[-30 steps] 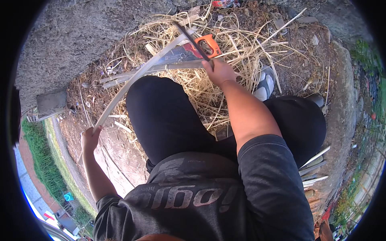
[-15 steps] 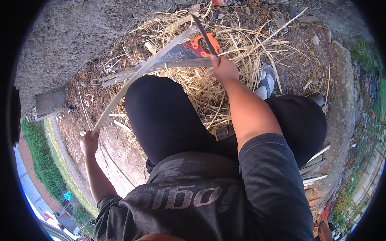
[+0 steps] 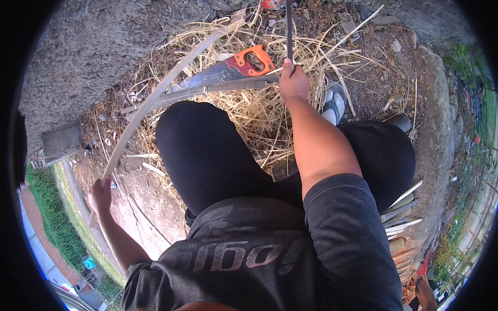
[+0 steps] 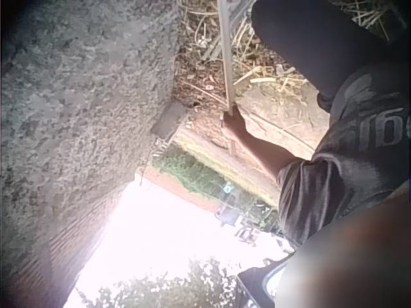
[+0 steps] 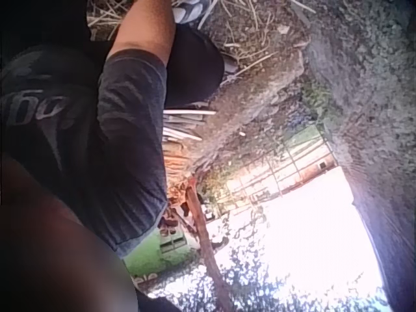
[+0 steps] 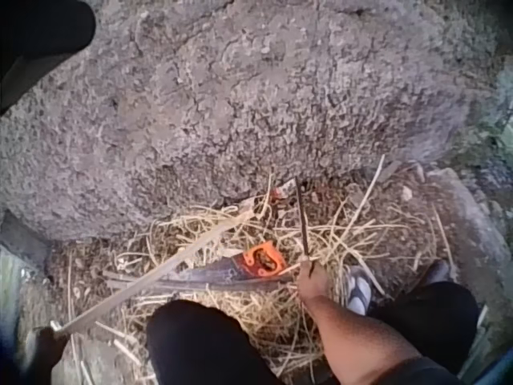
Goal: Scraping a thin strip of bamboo with a knife to smooth or thin it for manufacturing.
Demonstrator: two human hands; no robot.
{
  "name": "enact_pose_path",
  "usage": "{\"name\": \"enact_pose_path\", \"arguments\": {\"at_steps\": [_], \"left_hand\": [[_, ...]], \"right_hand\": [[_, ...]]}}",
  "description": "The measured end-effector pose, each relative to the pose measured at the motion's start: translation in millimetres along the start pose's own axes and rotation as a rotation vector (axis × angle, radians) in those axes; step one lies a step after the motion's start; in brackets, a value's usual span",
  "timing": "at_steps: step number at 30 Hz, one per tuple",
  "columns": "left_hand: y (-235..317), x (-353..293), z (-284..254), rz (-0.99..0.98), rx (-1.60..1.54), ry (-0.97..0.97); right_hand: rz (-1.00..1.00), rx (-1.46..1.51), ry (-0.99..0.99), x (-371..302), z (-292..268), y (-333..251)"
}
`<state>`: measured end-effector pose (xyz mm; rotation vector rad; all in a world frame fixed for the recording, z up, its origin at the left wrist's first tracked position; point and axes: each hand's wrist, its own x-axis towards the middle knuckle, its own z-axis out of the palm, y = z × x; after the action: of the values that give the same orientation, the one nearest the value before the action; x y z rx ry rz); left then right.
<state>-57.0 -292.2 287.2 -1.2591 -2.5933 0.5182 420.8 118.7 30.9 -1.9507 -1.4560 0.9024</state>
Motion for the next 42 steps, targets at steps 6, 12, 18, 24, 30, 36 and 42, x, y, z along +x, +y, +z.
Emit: {"name": "enact_pose_path", "arguments": {"at_steps": [6,12,18,24,30,36,42], "left_hand": [[27,1,-17,-0.006,-0.132,-0.054],[95,14,13,0.096,-0.187,-0.145],[90,26,9,0.145,-0.213,-0.078],[95,25,8,0.064,-0.215,-0.155],[89,19,20,0.079,-0.207,-0.173],[75,4,12,0.016,-0.316,-0.128],[72,-1,18,-0.041,-0.356,-0.126]], "right_hand": [[-0.014,-0.011,-0.003,2,3,4],[-0.1,-0.117,-0.121,-6,-1,6],[-0.133,-0.224,-0.325,-17,-2,8],[-0.163,-0.23,-0.345,-16,0,3],[-0.147,-0.272,-0.323,-18,-2,13],[-0.189,-0.271,-0.257,-20,-2,4],[-0.242,-0.148,-0.121,-15,2,9]]}}
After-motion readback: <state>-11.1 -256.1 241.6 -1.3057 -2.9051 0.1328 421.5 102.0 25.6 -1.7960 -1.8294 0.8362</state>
